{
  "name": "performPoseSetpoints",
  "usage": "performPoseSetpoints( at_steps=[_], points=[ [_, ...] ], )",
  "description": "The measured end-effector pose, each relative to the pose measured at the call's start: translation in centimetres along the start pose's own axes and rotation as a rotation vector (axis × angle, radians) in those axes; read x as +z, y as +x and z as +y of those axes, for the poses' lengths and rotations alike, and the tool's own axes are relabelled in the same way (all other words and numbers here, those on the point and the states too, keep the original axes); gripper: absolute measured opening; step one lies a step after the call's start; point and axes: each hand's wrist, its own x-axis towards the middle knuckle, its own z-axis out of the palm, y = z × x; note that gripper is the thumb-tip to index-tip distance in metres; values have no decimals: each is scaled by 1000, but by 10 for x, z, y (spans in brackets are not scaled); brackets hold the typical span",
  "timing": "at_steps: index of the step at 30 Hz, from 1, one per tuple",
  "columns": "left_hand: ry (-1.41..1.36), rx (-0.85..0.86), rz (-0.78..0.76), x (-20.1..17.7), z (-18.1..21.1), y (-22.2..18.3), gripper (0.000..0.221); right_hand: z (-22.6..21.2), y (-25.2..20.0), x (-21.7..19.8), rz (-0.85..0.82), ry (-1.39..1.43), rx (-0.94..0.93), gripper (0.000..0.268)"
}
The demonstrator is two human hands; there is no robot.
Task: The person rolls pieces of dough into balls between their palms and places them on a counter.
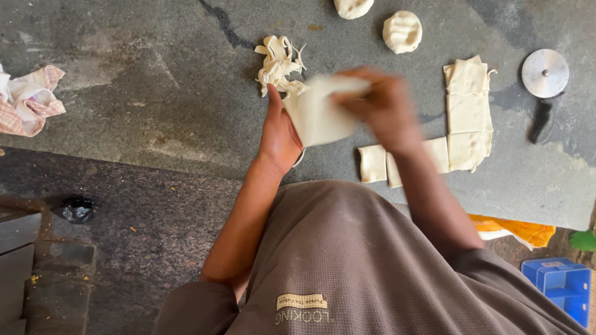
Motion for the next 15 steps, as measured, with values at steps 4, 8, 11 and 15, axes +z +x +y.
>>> performPoseSetpoints(
  at_steps=[4,8,11,15],
  points=[
    [286,-62,165,-17,-1,-6,61,32,15,36,138,-292,-149,24],
    [455,66,433,-58,10,-12,54,53,27,15,189,-260,-62,18],
    [756,292,663,-81,39,-20,57,72,41,25,99,-375,7,27],
    [837,445,715,-82,92,-24,57,110,65,91,73,-1026,-476,72]
  ],
)
